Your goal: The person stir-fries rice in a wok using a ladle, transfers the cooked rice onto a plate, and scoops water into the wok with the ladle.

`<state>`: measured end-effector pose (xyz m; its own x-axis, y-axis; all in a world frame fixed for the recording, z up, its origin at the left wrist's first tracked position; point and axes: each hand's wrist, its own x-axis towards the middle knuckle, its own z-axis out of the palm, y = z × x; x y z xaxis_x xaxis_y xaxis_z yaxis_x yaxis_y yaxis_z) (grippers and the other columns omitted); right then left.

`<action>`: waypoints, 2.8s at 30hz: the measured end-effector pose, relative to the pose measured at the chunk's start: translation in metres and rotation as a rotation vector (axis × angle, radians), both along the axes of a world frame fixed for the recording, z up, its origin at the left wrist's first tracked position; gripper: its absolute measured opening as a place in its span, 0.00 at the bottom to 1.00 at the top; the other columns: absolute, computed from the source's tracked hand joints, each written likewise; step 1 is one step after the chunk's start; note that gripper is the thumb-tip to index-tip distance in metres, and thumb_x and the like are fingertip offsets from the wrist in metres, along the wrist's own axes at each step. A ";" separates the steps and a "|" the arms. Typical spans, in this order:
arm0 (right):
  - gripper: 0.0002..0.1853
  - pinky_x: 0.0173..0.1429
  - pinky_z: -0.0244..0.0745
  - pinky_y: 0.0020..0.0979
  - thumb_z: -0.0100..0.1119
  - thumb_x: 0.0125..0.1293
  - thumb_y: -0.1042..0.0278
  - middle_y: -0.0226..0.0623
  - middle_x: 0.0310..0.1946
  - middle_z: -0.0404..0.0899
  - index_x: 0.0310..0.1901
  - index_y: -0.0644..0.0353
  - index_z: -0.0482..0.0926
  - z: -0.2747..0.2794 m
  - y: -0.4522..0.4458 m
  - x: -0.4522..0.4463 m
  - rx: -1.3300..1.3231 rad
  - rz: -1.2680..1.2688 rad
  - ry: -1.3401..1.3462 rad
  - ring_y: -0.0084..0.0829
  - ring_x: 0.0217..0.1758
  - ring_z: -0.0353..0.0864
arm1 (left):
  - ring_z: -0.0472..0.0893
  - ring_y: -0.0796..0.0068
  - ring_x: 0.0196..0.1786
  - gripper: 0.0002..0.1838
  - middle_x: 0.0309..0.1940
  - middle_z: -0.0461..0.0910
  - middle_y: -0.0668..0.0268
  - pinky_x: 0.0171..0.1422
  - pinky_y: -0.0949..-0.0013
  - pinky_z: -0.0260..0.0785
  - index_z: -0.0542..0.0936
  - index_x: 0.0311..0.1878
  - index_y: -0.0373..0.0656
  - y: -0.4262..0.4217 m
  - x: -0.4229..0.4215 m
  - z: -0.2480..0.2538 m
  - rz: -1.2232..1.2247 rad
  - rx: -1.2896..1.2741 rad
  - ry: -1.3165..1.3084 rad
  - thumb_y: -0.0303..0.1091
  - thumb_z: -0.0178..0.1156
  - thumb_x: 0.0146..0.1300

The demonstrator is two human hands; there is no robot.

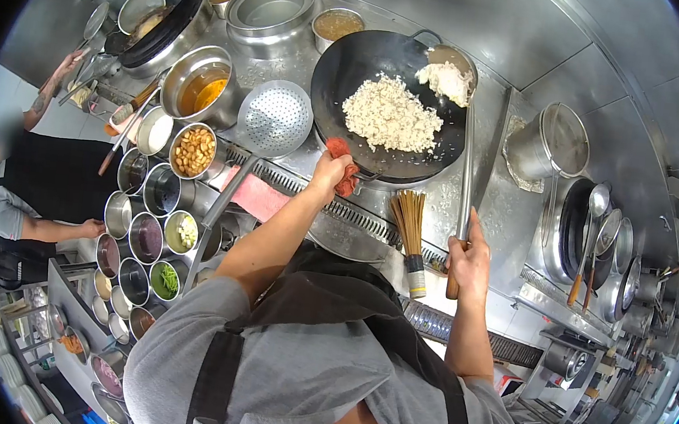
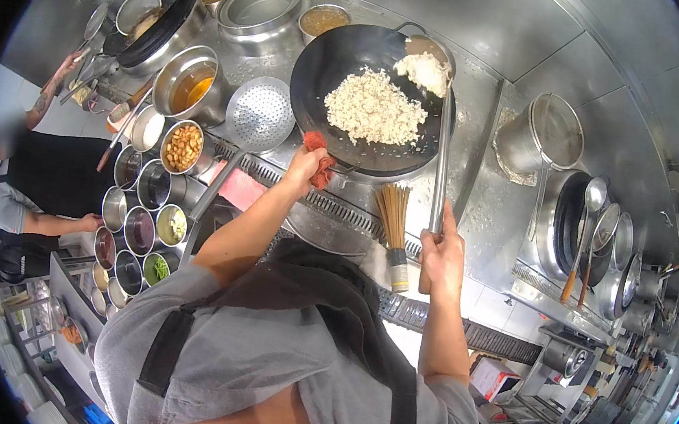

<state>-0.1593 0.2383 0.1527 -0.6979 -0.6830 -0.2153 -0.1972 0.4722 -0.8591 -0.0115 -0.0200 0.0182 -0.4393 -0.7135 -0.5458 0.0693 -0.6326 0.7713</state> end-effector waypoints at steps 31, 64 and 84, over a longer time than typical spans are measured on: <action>0.36 0.46 0.73 0.51 0.54 0.59 0.70 0.62 0.31 0.79 0.71 0.46 0.59 -0.079 0.028 -0.022 0.518 0.315 0.547 0.61 0.37 0.79 | 0.76 0.69 0.23 0.08 0.29 0.76 0.63 0.25 0.63 0.73 0.71 0.44 0.41 -0.001 0.005 0.001 -0.058 0.001 0.075 0.28 0.53 0.61; 0.33 0.37 0.74 0.38 0.64 0.54 0.75 0.58 0.31 0.78 0.65 0.54 0.71 0.088 0.171 0.014 0.417 0.358 0.527 0.42 0.25 0.81 | 0.71 0.74 0.19 0.07 0.24 0.74 0.66 0.18 0.65 0.61 0.71 0.36 0.48 0.071 0.058 0.073 -0.024 0.170 0.135 0.24 0.51 0.57; 0.31 0.36 0.73 0.44 0.62 0.58 0.69 0.52 0.23 0.76 0.66 0.48 0.70 0.009 0.084 -0.016 0.394 0.447 0.480 0.50 0.27 0.78 | 0.73 0.71 0.21 0.00 0.23 0.73 0.66 0.20 0.65 0.63 0.74 0.32 0.44 0.019 0.028 0.043 -0.172 0.111 0.138 0.28 0.54 0.58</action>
